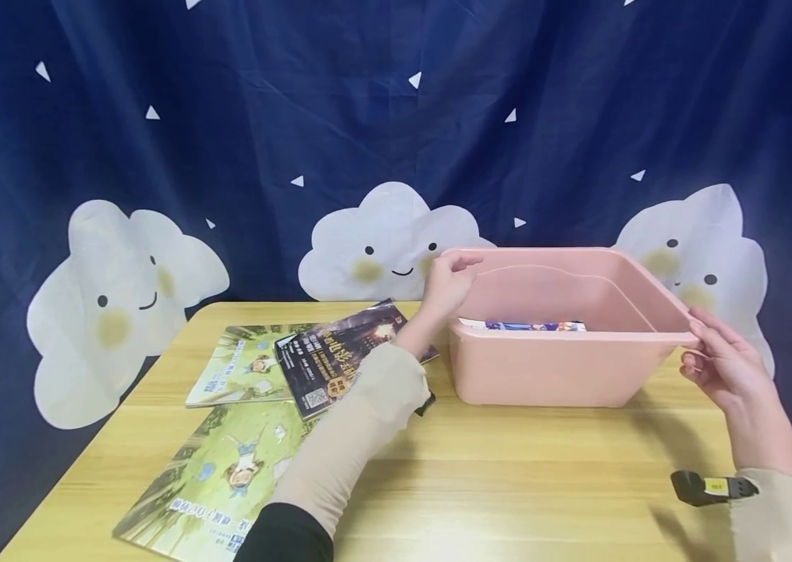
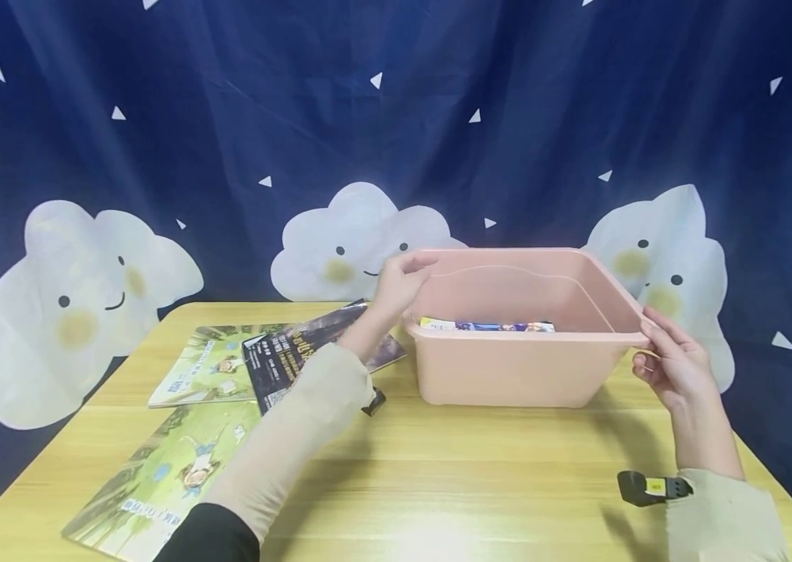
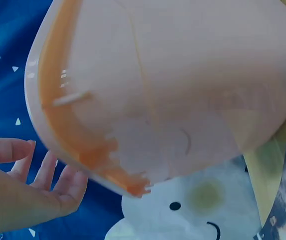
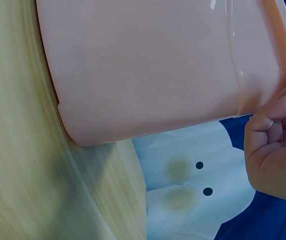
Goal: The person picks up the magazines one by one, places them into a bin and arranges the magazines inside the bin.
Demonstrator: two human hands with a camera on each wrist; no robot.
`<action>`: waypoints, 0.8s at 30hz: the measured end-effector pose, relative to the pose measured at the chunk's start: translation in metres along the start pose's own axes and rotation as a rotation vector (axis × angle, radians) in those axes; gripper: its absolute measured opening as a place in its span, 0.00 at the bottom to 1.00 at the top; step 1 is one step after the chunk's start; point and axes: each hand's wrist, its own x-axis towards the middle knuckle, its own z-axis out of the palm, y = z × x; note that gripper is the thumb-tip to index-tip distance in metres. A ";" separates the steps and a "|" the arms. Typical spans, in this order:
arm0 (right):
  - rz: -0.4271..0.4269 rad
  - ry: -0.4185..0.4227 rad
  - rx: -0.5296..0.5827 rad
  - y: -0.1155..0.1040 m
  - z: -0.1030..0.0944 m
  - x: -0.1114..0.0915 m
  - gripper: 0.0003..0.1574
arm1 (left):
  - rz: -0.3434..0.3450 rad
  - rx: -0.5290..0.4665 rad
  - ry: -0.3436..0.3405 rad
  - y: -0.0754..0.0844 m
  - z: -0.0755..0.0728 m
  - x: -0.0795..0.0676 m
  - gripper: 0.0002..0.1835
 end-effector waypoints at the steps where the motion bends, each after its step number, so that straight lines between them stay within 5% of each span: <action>1: -0.001 -0.002 0.001 0.000 0.000 0.000 0.17 | 0.006 -0.007 0.001 0.000 -0.003 -0.002 0.12; 8: -0.015 0.009 0.017 0.002 -0.001 0.000 0.17 | -0.001 0.023 -0.044 -0.003 -0.025 -0.010 0.12; 24: -0.036 0.034 0.033 0.002 -0.001 0.001 0.16 | -0.045 0.084 -0.011 -0.033 -0.068 -0.025 0.10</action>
